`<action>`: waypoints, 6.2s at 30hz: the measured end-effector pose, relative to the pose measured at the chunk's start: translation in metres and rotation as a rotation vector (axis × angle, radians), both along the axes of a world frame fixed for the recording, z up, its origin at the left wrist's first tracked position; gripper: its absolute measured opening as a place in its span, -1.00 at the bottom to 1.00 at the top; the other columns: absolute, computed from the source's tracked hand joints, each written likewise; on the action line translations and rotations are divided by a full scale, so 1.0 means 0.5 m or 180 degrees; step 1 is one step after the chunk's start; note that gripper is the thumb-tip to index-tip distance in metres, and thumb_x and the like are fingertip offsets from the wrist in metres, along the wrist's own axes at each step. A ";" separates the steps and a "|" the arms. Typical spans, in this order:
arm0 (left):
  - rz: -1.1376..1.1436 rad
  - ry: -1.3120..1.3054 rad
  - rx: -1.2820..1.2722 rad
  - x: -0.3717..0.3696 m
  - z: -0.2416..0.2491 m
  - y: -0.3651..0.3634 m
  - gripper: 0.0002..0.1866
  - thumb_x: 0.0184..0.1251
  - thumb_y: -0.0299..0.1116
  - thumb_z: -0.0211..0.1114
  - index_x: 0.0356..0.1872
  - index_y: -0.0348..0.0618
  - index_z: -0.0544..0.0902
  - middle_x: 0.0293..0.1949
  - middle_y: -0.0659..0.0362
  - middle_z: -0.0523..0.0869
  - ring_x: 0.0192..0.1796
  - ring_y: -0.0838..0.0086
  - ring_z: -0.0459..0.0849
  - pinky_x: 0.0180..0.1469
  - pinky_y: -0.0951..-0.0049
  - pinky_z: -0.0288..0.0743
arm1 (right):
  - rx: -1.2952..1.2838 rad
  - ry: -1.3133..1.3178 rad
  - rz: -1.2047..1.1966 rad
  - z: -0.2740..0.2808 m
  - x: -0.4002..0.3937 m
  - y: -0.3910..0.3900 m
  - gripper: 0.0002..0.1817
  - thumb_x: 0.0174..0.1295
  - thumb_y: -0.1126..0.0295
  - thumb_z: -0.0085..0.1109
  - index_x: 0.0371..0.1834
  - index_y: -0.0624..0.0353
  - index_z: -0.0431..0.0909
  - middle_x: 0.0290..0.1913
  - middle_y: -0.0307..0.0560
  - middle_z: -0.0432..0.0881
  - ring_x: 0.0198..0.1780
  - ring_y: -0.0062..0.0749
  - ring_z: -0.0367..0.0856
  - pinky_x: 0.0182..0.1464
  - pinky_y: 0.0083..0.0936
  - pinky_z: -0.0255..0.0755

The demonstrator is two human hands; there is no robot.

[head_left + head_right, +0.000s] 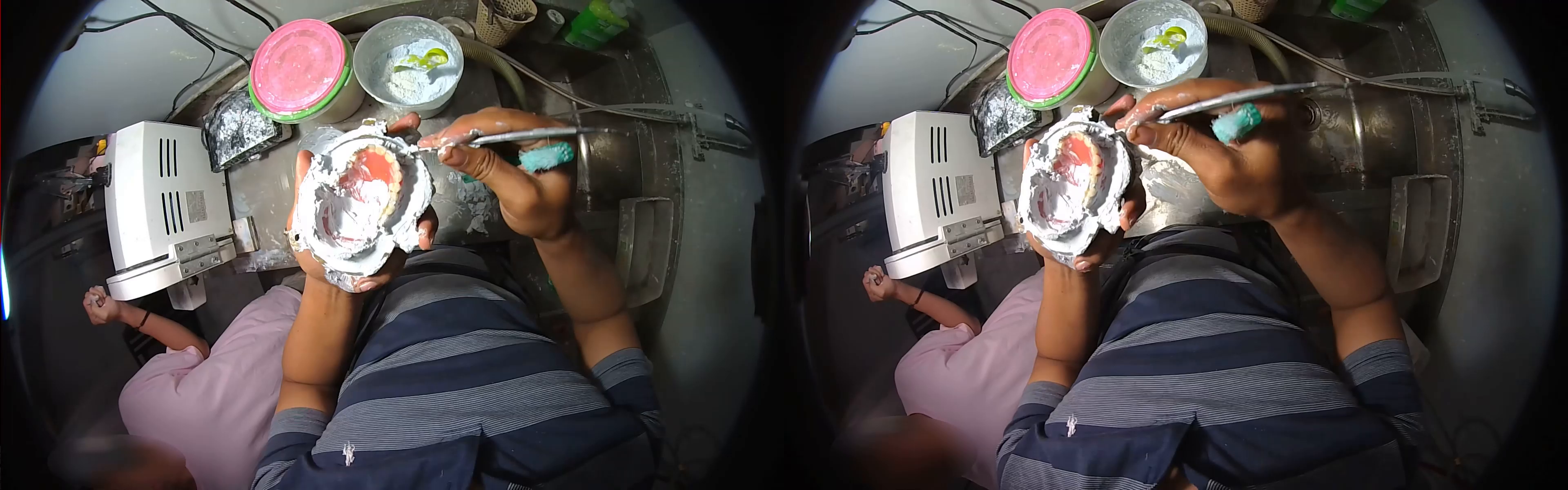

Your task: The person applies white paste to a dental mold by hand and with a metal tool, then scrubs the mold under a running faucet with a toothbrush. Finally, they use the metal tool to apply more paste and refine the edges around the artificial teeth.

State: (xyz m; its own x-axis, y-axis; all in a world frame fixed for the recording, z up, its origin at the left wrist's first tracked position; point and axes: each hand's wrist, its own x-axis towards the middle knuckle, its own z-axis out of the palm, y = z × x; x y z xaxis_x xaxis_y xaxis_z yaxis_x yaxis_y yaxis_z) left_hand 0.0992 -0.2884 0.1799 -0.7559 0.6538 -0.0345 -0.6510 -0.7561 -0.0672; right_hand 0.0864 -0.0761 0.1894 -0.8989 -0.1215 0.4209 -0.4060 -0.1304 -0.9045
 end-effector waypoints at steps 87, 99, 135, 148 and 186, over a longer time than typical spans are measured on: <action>0.1754 0.1093 -0.1707 -0.012 -0.066 -0.027 0.04 0.54 0.45 -0.13 0.67 -0.27 -0.01 0.31 -0.26 0.55 0.14 -0.16 0.75 -0.03 0.00 0.81 | -0.0670 -0.3869 -0.0992 -0.330 0.050 0.036 -0.69 0.25 0.24 0.57 -0.39 0.25 0.68 -0.53 -0.20 0.65 -0.65 -0.71 0.34 -0.62 -0.60 0.14; 0.1287 0.0308 -0.1825 -0.017 -0.031 0.047 -0.09 0.67 0.24 -0.23 0.56 -0.55 0.14 0.26 -0.19 0.65 0.11 0.13 0.78 0.02 0.20 0.75 | 0.1690 0.0748 0.0168 -0.029 0.011 0.037 -0.26 0.15 0.27 0.46 0.44 0.28 0.52 -0.53 0.00 0.67 -0.57 -0.24 0.66 -0.40 -0.31 0.56; 0.0159 0.0561 -0.1033 -0.055 -0.053 0.062 0.02 0.44 0.58 -0.19 0.63 -0.05 0.17 0.21 -0.47 0.58 -0.03 -0.52 0.71 -0.30 -0.28 0.73 | 0.0305 -0.3014 -0.1632 -0.320 -0.101 0.674 -0.71 0.67 0.11 -0.02 0.13 0.04 0.58 -0.26 -0.26 0.66 -0.43 -0.57 0.47 -0.37 -0.57 0.31; -0.0134 0.0313 -0.0631 -0.103 -0.045 0.278 0.10 0.33 0.62 -0.02 0.67 0.03 0.13 0.46 -0.38 0.40 0.34 -0.60 0.46 0.27 -0.54 0.46 | -0.0495 -0.1389 -0.2302 -0.259 -0.037 0.699 -0.60 0.43 0.57 0.09 0.31 0.39 0.42 0.31 0.28 0.58 0.46 0.07 0.50 0.54 -0.04 0.34; -0.1598 0.1180 -0.0981 -0.228 -0.214 1.036 -0.27 0.54 0.27 0.12 0.30 -0.27 0.54 0.12 -0.06 0.71 0.18 0.03 0.73 0.14 -0.19 0.70 | 0.1055 -0.2230 -0.3178 -0.130 0.201 0.794 -0.73 0.46 0.35 0.28 0.01 0.38 0.63 -0.34 0.07 0.72 -0.35 -0.39 0.68 -0.21 -0.33 0.52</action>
State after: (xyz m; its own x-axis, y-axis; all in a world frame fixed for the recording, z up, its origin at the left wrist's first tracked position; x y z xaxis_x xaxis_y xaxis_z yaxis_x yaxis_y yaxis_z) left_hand -0.0149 0.2298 0.0730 -0.3624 0.9292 -0.0726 -0.8653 -0.3065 0.3965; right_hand 0.1868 0.3206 0.1242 -0.6770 0.7288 -0.1021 0.3817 0.2291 -0.8954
